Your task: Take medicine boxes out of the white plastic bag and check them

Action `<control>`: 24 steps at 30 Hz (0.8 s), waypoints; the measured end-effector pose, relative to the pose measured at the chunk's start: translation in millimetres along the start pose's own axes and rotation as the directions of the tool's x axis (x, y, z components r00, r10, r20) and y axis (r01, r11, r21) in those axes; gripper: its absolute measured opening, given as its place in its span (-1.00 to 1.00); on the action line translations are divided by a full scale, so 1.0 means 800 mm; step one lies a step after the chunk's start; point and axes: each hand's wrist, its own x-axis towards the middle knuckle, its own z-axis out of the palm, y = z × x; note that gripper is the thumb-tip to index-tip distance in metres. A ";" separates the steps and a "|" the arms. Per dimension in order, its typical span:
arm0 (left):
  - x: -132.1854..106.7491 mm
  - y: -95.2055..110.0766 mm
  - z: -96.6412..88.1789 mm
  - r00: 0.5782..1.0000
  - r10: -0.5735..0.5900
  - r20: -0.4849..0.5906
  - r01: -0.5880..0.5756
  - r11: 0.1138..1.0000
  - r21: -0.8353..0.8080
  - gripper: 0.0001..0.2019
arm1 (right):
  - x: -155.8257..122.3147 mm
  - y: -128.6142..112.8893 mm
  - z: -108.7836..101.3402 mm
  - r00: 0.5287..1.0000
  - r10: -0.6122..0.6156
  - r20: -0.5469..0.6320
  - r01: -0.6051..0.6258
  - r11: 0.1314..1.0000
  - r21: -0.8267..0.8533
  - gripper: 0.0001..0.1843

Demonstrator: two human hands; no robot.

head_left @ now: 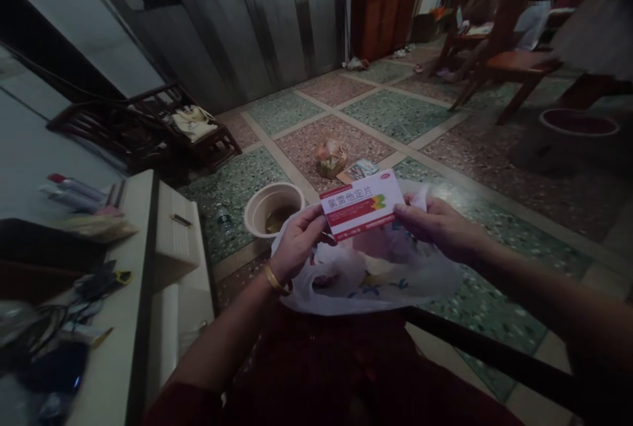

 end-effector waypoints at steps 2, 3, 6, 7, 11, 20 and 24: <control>-0.001 0.003 0.002 1.000 0.002 -0.002 -0.002 1.000 -0.009 -0.50 | 0.004 0.006 0.001 0.998 0.058 0.014 -0.058 0.998 0.027 -0.38; -0.002 0.004 0.003 1.000 -0.001 -0.003 0.001 1.000 -0.005 -0.50 | 0.006 0.009 0.002 0.996 0.085 0.019 -0.086 0.996 0.039 -0.37; -0.002 0.004 0.001 0.999 -0.033 -0.010 0.033 0.999 -0.010 -0.51 | 0.007 0.012 0.008 0.991 0.132 0.027 -0.133 0.990 0.039 -0.32; -0.002 0.003 -0.001 0.999 -0.051 -0.013 0.050 0.999 -0.020 -0.51 | 0.007 0.011 0.010 0.991 0.133 0.028 -0.134 0.991 0.030 -0.31; -0.001 -0.001 -0.004 0.995 -0.093 -0.021 0.092 0.994 -0.054 -0.48 | 0.006 0.008 0.015 0.988 0.152 0.025 -0.152 0.988 0.012 -0.25; -0.001 -0.007 -0.007 0.996 -0.089 -0.012 0.088 0.994 -0.071 -0.46 | 0.011 0.016 0.015 0.985 0.172 0.025 -0.173 0.985 0.029 -0.30; 0.000 -0.010 -0.007 0.996 -0.089 -0.015 0.088 0.995 -0.057 -0.45 | 0.010 0.015 0.015 0.984 0.177 0.030 -0.177 0.984 0.014 -0.28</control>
